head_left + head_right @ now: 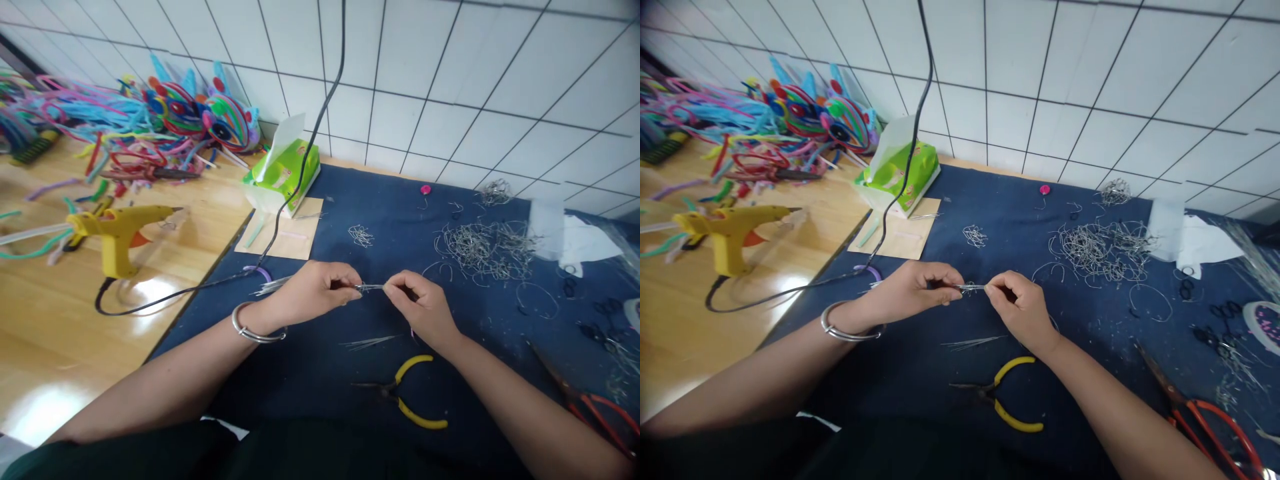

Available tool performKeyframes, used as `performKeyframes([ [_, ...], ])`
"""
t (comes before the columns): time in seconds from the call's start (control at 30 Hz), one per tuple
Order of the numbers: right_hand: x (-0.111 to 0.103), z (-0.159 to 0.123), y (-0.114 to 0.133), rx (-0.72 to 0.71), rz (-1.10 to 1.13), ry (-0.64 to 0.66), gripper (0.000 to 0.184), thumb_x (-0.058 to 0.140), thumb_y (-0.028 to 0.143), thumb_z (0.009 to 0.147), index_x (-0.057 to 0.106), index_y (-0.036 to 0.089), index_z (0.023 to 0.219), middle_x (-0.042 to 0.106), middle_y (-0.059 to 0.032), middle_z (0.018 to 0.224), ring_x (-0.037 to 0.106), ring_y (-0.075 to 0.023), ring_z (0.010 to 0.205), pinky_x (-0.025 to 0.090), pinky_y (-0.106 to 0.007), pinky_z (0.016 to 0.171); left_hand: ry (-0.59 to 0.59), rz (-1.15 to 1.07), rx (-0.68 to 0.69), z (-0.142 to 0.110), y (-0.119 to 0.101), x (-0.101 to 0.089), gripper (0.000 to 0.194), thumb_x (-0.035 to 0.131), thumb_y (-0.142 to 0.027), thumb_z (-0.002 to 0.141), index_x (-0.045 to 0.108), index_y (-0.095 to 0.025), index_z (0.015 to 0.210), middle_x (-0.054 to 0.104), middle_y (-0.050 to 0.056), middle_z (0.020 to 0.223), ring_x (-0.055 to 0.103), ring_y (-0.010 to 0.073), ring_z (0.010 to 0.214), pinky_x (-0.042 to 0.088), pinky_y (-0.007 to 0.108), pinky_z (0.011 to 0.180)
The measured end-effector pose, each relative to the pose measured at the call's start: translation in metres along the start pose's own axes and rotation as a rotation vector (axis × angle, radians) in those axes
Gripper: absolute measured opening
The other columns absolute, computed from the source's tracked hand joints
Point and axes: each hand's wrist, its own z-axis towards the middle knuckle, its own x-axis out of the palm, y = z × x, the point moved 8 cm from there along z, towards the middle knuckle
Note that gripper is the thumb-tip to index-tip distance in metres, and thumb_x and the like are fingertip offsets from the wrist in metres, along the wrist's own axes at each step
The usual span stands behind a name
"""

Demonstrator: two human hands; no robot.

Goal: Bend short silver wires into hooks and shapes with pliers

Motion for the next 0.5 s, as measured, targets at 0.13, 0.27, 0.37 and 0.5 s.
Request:
performKeyframes([
  [0.13, 0.004, 0.002, 0.007, -0.01, -0.056, 0.144, 0.016, 0.045, 0.026, 0.08, 0.057, 0.02, 0.071, 0.056, 0.0011, 0.067, 0.05, -0.0107, 0.061, 0.038, -0.023, 0.058, 0.012, 0.233, 0.129, -0.003, -0.011, 0.001, 0.018, 0.043, -0.02, 0.082, 0.061, -0.017, 0.081, 0.06, 0.001, 0.072, 0.054, 0.0106, 0.065, 0.038, 0.022, 0.061],
  [0.27, 0.004, 0.001, 0.014, -0.044, -0.105, 0.168, 0.015, 0.045, 0.022, 0.079, 0.056, 0.02, 0.069, 0.057, 0.0011, 0.068, 0.05, -0.0109, 0.062, 0.038, -0.023, 0.059, 0.047, 0.397, 0.184, -0.009, -0.016, 0.002, 0.02, 0.042, -0.02, 0.083, 0.062, -0.018, 0.087, 0.062, 0.003, 0.078, 0.056, 0.0142, 0.073, 0.039, 0.024, 0.066],
  [0.37, 0.004, 0.001, 0.016, -0.043, -0.118, 0.139, 0.013, 0.046, 0.019, 0.078, 0.055, 0.019, 0.068, 0.056, 0.0015, 0.067, 0.05, -0.0106, 0.062, 0.038, -0.023, 0.059, 0.063, 0.456, 0.183, -0.012, -0.018, 0.0, 0.02, 0.045, -0.025, 0.083, 0.06, -0.02, 0.093, 0.062, 0.003, 0.083, 0.057, 0.0165, 0.078, 0.04, 0.025, 0.068],
  [0.5, 0.009, -0.003, 0.018, -0.008, -0.102, 0.17, 0.012, 0.048, 0.017, 0.076, 0.054, 0.019, 0.066, 0.054, 0.0028, 0.063, 0.048, -0.0094, 0.058, 0.036, -0.021, 0.055, 0.039, 0.482, 0.19, -0.014, -0.025, -0.001, 0.024, 0.05, -0.032, 0.08, 0.058, -0.02, 0.099, 0.062, 0.004, 0.088, 0.057, 0.0187, 0.083, 0.041, 0.027, 0.071],
])
